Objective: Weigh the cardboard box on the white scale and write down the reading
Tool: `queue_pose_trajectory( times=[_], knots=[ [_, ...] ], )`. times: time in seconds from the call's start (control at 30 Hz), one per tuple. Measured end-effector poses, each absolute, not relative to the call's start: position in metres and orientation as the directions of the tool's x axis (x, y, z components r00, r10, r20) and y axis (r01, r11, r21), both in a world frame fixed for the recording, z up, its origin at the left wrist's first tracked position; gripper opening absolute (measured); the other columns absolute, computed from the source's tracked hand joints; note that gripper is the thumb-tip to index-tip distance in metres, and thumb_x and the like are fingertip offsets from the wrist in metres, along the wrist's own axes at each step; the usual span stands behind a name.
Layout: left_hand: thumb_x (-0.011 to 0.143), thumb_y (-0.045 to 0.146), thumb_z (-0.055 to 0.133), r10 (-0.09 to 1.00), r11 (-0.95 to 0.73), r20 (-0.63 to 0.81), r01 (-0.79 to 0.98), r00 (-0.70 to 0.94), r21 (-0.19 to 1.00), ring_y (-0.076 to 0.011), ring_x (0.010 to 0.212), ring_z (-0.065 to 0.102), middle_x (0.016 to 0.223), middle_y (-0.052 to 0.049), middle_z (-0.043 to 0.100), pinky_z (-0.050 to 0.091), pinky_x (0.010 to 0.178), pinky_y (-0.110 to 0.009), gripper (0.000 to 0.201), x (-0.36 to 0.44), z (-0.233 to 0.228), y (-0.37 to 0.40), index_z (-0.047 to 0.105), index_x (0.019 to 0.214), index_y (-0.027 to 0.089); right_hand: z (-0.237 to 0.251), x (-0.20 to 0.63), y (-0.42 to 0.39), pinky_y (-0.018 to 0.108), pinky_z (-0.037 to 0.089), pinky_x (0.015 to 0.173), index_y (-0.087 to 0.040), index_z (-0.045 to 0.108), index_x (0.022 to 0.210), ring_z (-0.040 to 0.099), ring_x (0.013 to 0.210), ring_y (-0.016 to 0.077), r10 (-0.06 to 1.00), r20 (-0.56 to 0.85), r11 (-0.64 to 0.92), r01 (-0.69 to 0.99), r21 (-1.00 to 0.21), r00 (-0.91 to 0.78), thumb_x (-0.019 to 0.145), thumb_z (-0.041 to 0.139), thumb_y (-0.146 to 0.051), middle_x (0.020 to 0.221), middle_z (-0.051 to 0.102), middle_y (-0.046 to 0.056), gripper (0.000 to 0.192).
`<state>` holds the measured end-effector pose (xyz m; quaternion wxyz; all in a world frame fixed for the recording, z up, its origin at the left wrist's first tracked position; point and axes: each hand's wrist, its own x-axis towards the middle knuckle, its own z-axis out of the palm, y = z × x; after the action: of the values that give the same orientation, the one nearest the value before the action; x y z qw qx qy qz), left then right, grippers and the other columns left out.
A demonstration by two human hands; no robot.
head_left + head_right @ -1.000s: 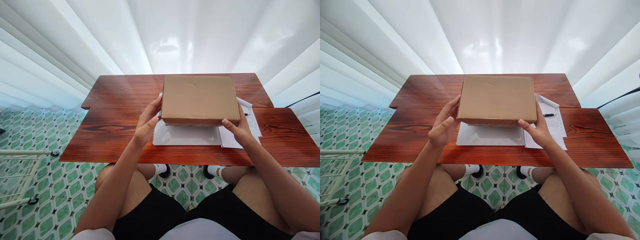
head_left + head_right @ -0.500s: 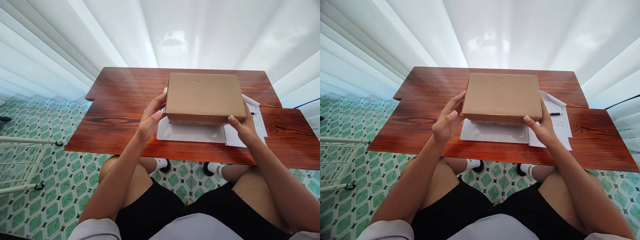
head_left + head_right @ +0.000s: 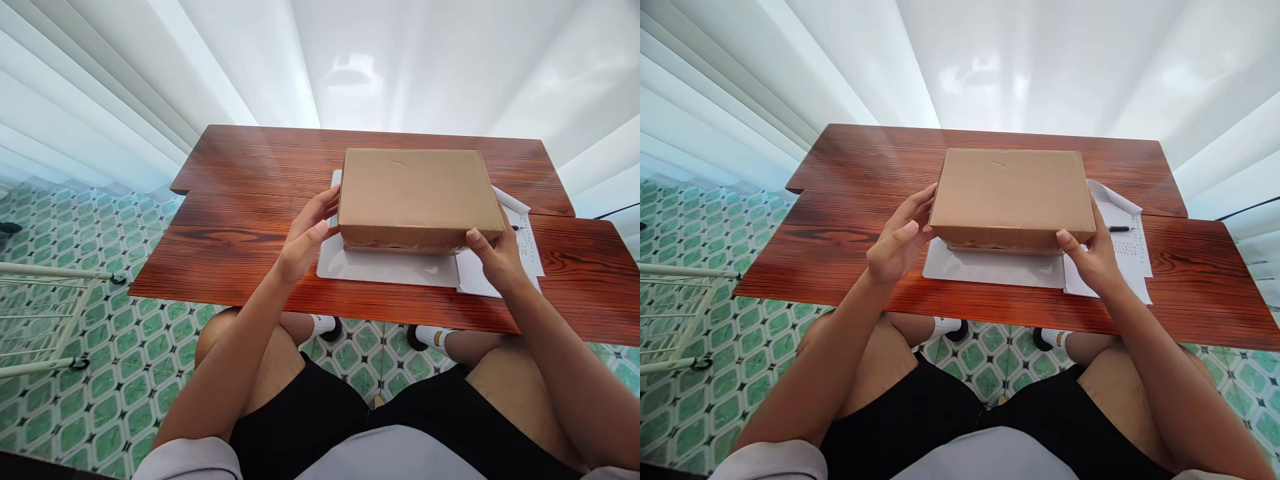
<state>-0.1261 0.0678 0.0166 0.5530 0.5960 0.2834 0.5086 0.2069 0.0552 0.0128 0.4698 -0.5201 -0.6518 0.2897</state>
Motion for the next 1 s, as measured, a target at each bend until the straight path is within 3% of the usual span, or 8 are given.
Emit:
queue_pose_trajectory(
  times=[0.27, 0.37, 0.43, 0.53, 0.6, 0.77, 0.9, 1.0],
  knots=[
    [0.094, 0.045, 0.055, 0.919, -0.293, 0.317, -0.131, 0.233, 0.947, -0.0314, 0.145, 0.045, 0.154, -0.006, 0.052, 0.049, 0.111, -0.047, 0.055, -0.130, 0.016, 0.065, 0.054, 0.146, 0.030, 0.007, 0.219, 0.056, 0.060, 0.040, 0.118, -0.029, 0.047, 0.150, 0.048, 0.143, 0.0362, 0.929, 0.355, 0.359, 0.469, -0.807, -0.100, 0.091, 0.055, -0.074, 0.149, 0.055, 0.012, 0.075],
    [0.094, 0.042, 0.056, 0.872, -0.483, 0.484, -0.041, 0.071, 0.875, -0.0287, 0.140, 0.050, 0.147, -0.007, 0.057, 0.049, 0.109, -0.043, 0.051, -0.134, 0.023, 0.063, 0.057, 0.143, 0.028, 0.005, 0.223, 0.055, 0.059, 0.038, 0.118, -0.034, 0.040, 0.156, 0.043, 0.146, 0.0368, 0.905, 0.422, 0.405, 0.423, -0.811, -0.057, 0.095, 0.043, -0.075, 0.155, 0.049, 0.010, 0.074],
    [0.093, 0.038, 0.057, 0.741, -0.670, 0.671, 0.032, -0.023, 0.741, -0.0267, 0.133, 0.055, 0.138, -0.007, 0.062, 0.051, 0.104, -0.040, 0.046, -0.136, 0.032, 0.062, 0.062, 0.137, 0.026, 0.008, 0.222, 0.054, 0.057, 0.043, 0.108, -0.034, 0.045, 0.153, 0.050, 0.138, 0.0376, 0.856, 0.513, 0.440, 0.423, -0.792, 0.069, 0.098, 0.041, -0.071, 0.149, 0.052, 0.011, 0.066],
    [0.092, 0.033, 0.059, 0.501, -0.854, 0.865, 0.138, -0.040, 0.501, -0.0224, 0.113, 0.063, 0.119, -0.004, 0.066, 0.055, 0.092, -0.037, 0.040, -0.135, 0.053, 0.059, 0.065, 0.130, 0.025, 0.015, 0.215, 0.052, 0.050, 0.046, 0.084, -0.029, 0.067, 0.125, 0.062, 0.101, 0.0335, 0.599, 0.748, 0.535, 0.552, -0.639, 0.286, 0.098, 0.048, -0.059, 0.111, 0.061, 0.012, 0.045],
    [0.092, 0.031, 0.056, 0.422, -0.894, 0.906, 0.185, 0.040, 0.408, -0.0200, 0.100, 0.064, 0.106, -0.003, 0.068, 0.055, 0.087, -0.036, 0.035, -0.126, 0.069, 0.054, 0.065, 0.124, 0.024, 0.020, 0.209, 0.049, 0.046, 0.039, 0.069, -0.027, 0.071, 0.100, 0.054, 0.073, 0.0277, 0.346, 0.894, 0.644, 0.620, -0.447, 0.285, 0.095, 0.051, -0.053, 0.078, 0.049, 0.008, 0.033],
    [0.094, 0.023, 0.040, 0.278, -0.956, 0.854, 0.043, 0.440, 0.289, -0.0136, 0.070, 0.058, 0.082, 0.001, 0.066, 0.054, 0.070, -0.032, 0.028, -0.074, 0.085, 0.032, 0.067, 0.090, 0.023, 0.020, 0.193, 0.025, 0.038, 0.033, 0.056, -0.022, 0.058, 0.076, 0.044, 0.056, 0.0186, 0.271, 0.942, 0.886, 0.434, -0.165, -0.197, 0.101, 0.041, -0.033, 0.064, 0.044, 0.004, 0.032],
    [0.092, 0.024, 0.048, 0.001, -0.908, 0.789, -0.330, 0.614, 0.258, -0.0128, 0.058, 0.055, 0.071, 0.001, 0.066, 0.050, 0.061, -0.032, 0.031, -0.023, 0.045, 0.007, 0.061, 0.065, 0.025, 0.021, 0.175, 0.003, 0.033, 0.035, 0.056, -0.020, 0.052, 0.077, 0.044, 0.060, 0.0156, 0.462, 0.685, 0.887, 0.276, -0.371, -0.564, 0.099, 0.035, -0.017, 0.066, 0.048, 0.003, 0.027],
    [0.086, 0.019, 0.056, -0.201, -0.707, 0.518, -0.489, 0.831, 0.511, -0.0124, 0.051, 0.054, 0.066, -0.001, 0.065, 0.044, 0.048, -0.031, 0.036, 0.000, -0.003, -0.023, 0.051, 0.050, 0.023, 0.021, 0.159, -0.005, 0.031, 0.028, 0.054, -0.022, 0.043, 0.076, 0.036, 0.054, 0.0144, 0.513, 0.563, 0.822, 0.181, -0.541, -0.648, 0.099, 0.032, -0.016, 0.060, 0.043, -0.001, 0.026]
  ],
)
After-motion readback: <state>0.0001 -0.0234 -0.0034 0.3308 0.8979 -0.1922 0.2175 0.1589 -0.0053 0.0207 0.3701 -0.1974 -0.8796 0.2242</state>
